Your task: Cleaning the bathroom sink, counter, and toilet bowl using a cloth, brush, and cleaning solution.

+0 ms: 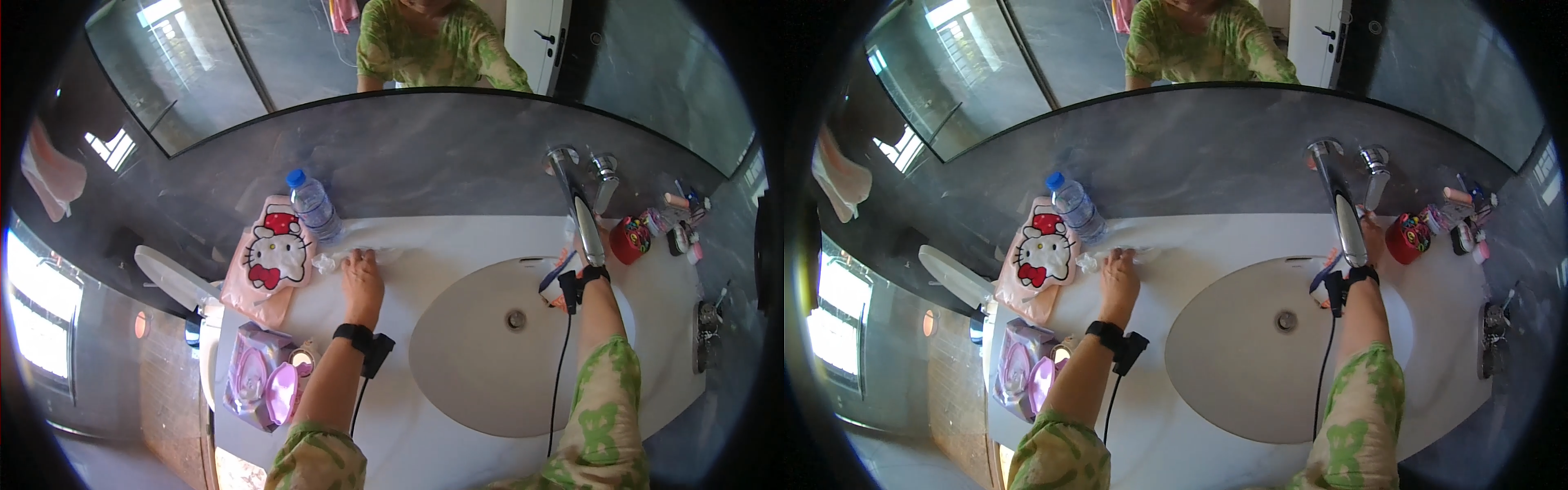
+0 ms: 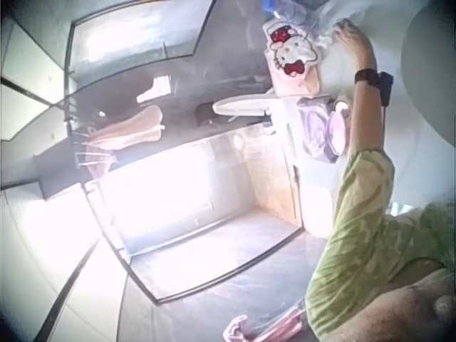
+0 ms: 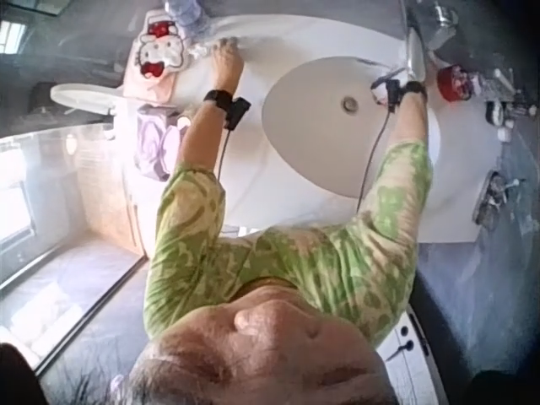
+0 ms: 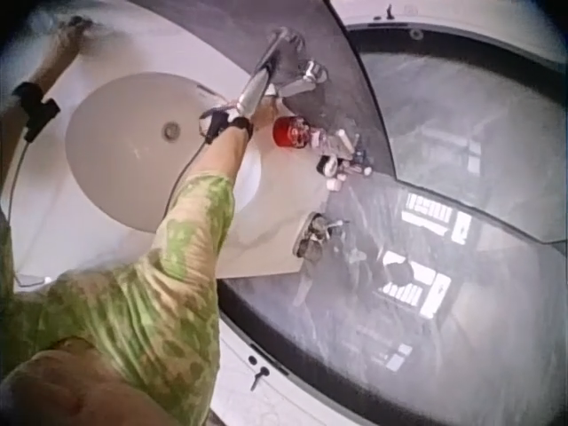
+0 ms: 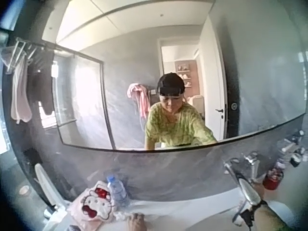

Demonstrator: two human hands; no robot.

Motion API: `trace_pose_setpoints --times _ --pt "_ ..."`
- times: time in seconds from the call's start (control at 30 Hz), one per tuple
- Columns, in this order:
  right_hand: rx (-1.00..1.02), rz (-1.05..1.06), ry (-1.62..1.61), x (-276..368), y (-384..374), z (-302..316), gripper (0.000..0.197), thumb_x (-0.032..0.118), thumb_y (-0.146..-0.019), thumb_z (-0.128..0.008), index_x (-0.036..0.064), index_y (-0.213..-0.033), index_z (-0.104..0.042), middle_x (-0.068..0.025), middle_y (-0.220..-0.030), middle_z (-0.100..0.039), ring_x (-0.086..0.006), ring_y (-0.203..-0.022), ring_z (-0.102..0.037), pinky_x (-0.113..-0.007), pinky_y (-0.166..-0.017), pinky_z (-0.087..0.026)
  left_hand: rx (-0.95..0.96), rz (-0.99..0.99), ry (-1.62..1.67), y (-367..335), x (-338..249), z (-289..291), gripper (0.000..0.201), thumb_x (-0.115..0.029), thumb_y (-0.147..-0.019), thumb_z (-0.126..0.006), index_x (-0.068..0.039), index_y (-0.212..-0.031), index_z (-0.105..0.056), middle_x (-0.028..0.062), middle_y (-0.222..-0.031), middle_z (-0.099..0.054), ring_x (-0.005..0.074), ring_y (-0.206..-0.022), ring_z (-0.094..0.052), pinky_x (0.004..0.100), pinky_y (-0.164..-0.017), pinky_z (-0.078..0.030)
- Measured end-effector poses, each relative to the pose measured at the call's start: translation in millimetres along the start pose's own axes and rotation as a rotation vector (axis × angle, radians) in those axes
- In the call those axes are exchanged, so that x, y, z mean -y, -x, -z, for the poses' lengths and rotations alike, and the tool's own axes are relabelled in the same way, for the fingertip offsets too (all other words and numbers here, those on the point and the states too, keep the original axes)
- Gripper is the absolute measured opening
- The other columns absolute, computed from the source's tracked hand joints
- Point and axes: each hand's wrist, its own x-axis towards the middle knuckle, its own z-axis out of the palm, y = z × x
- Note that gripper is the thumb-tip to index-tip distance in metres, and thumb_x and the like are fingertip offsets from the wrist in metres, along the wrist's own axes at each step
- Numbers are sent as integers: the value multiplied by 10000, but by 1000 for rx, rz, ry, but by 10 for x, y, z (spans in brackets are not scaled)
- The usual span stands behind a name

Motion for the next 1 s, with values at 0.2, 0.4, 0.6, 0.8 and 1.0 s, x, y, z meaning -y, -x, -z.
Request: trace_pose_setpoints --times 0.2,0.4,0.6,0.8,1.0 --pt "365 253 -82 1860 791 398 338 258 -689 -572 128 -999 -602 -144 -941 -623 -324 -918 -576 -417 -767 -467 20 26 -107 132 147 438 412 8 -686 -497 -23 -1096 -527 216 -1176 -499 376 -1014 -487 424 -857 -404" --pt "1013 290 -442 2195 1574 689 394 250 -690 -579 77 -1044 -591 -170 -953 -614 -293 -916 -589 -365 -786 -462 49 88 168 824 -232 1373 462 -50 -679 -612 -63 -1132 -525 196 -1223 -470 364 -1084 -458 420 -926 -372" --pt "864 570 -802 2707 2004 1548 387 127 -713 -570 9 -1082 -567 -140 -970 -607 -270 -889 -598 -321 -776 -464 -238 337 -85 1657 576 2428 461 -158 -708 -660 -78 -1147 -546 184 -1212 -487 353 -1133 -430 419 -975 -325" --pt "420 659 -1006 3484 2345 2434 435 3 -711 -514 -11 -1146 -507 -97 -971 -532 -196 -929 -546 -286 -842 -434 -69 987 352 2203 1523 2461 574 -363 -698 -684 -42 -1153 -544 208 -1180 -495 325 -1071 -493 378 -897 -404" --pt "713 430 -753 2877 3323 1627 447 129 -729 -580 35 -1156 -489 -144 -1024 -497 -308 -939 -508 -378 -798 -439 -104 878 560 2077 1494 2145 538 -278 -614 -765 0 -1039 -584 153 -953 -552 240 -829 -562 332 -728 -470"
